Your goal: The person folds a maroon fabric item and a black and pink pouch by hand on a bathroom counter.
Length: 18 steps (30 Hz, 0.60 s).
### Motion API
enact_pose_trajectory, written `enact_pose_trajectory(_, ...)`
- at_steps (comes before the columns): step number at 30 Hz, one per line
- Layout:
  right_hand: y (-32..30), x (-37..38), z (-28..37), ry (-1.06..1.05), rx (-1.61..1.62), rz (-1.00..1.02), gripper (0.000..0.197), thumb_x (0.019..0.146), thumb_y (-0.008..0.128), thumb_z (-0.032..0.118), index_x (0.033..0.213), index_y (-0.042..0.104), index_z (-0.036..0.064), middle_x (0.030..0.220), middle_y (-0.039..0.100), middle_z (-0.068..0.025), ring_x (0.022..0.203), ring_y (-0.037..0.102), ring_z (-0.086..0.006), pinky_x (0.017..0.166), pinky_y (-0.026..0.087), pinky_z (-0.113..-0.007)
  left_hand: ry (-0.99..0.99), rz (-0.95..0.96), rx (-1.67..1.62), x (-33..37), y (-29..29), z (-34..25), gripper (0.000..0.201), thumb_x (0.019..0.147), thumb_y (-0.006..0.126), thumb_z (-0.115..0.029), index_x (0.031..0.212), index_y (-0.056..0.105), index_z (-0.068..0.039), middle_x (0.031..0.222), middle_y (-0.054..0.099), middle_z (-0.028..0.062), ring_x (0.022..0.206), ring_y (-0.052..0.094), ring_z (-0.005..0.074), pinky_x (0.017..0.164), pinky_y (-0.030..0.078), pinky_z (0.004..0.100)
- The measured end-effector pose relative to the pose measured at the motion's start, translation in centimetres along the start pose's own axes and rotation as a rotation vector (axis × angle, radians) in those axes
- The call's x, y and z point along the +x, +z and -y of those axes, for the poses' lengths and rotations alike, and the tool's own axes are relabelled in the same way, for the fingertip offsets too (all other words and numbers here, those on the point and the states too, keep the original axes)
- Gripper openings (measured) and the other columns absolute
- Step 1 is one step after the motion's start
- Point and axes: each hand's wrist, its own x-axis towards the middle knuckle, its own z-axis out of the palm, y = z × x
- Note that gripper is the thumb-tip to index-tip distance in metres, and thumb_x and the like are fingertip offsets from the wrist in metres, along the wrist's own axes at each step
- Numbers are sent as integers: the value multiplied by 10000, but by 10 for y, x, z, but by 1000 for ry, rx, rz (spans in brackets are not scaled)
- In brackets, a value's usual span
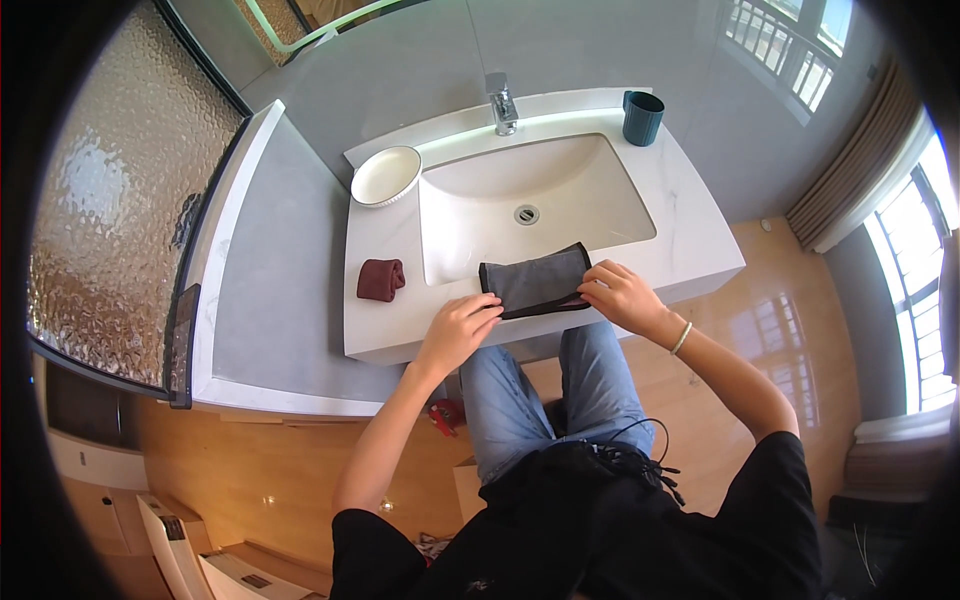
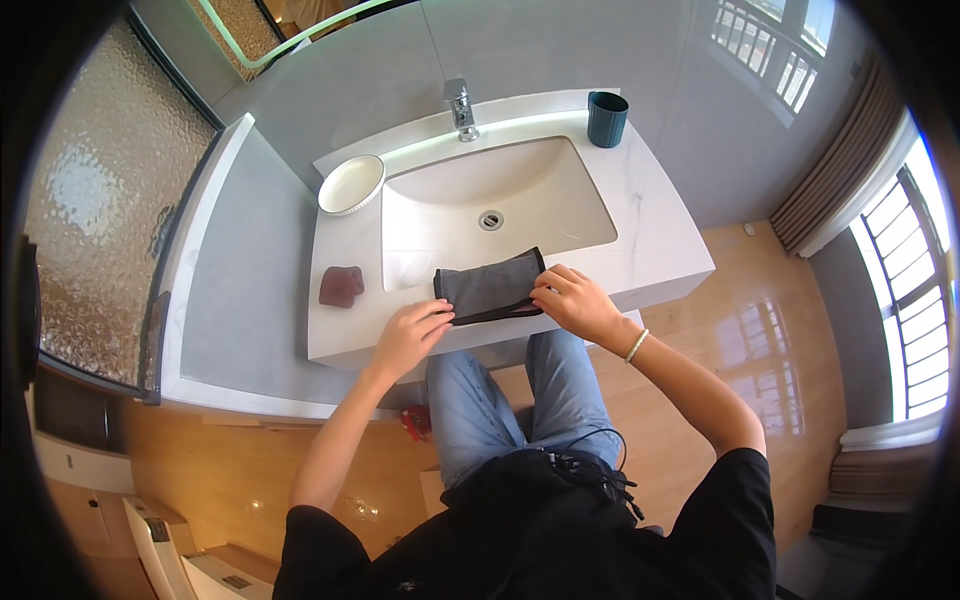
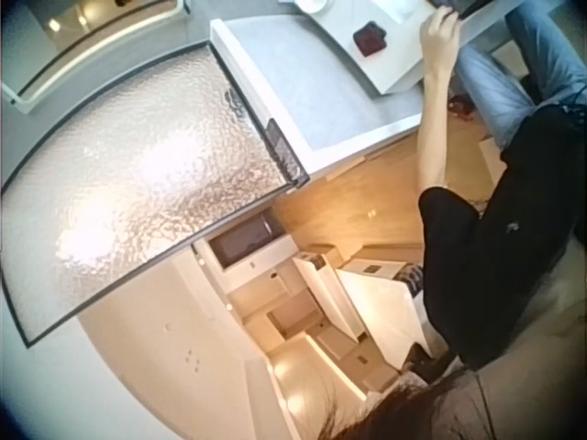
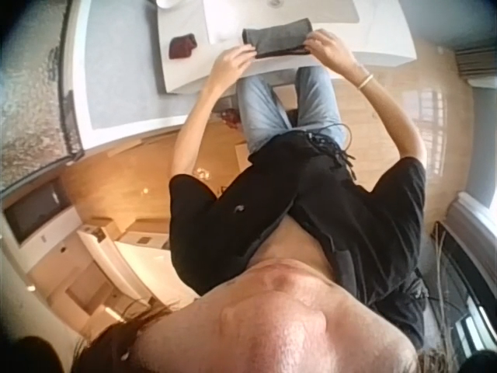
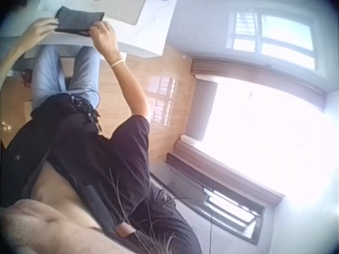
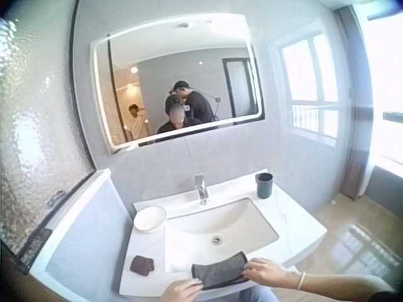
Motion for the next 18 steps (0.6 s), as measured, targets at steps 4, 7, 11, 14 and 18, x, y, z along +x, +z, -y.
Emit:
enact_pose_trajectory(4,4,1,11,155,39,-84,98,830,716,110,903,662,74,951,615,-34,915,603,-223,810,493,-351,21,27,12,4,-3,-3,163,835,737,-120,989,741,-68,1116,700,42,992,667,267,871,530,383)
enact_pose_trajectory(7,6,2,18,210,54,-118,100,831,713,103,911,657,77,954,617,-35,913,601,-225,814,485,-359,1,9,39,4,-2,-5,161,834,739,-122,985,742,-69,1118,704,38,976,668,262,865,531,381)
enact_pose_trajectory(11,6,-7,13,30,-83,-31,136,813,731,113,920,652,83,969,619,-31,939,600,-210,833,485,-367,-3,-5,-10,0,0,4,164,828,744,-122,979,737,-59,1108,705,41,1014,670,246,877,518,380)
enact_pose_trajectory(14,-1,-14,7,-103,-142,-40,204,782,759,126,959,665,89,970,614,-24,962,604,-203,865,487,-373,39,-8,-38,-2,-2,10,178,821,751,-117,990,738,-63,1112,705,37,1038,669,235,884,515,372)
enact_pose_trajectory(18,-4,-17,8,-85,-86,-67,245,762,773,136,986,684,90,967,617,-20,966,613,-202,886,490,-373,101,1,11,0,-4,6,185,826,743,-108,1006,736,-63,1134,692,37,1065,659,226,902,505,365)
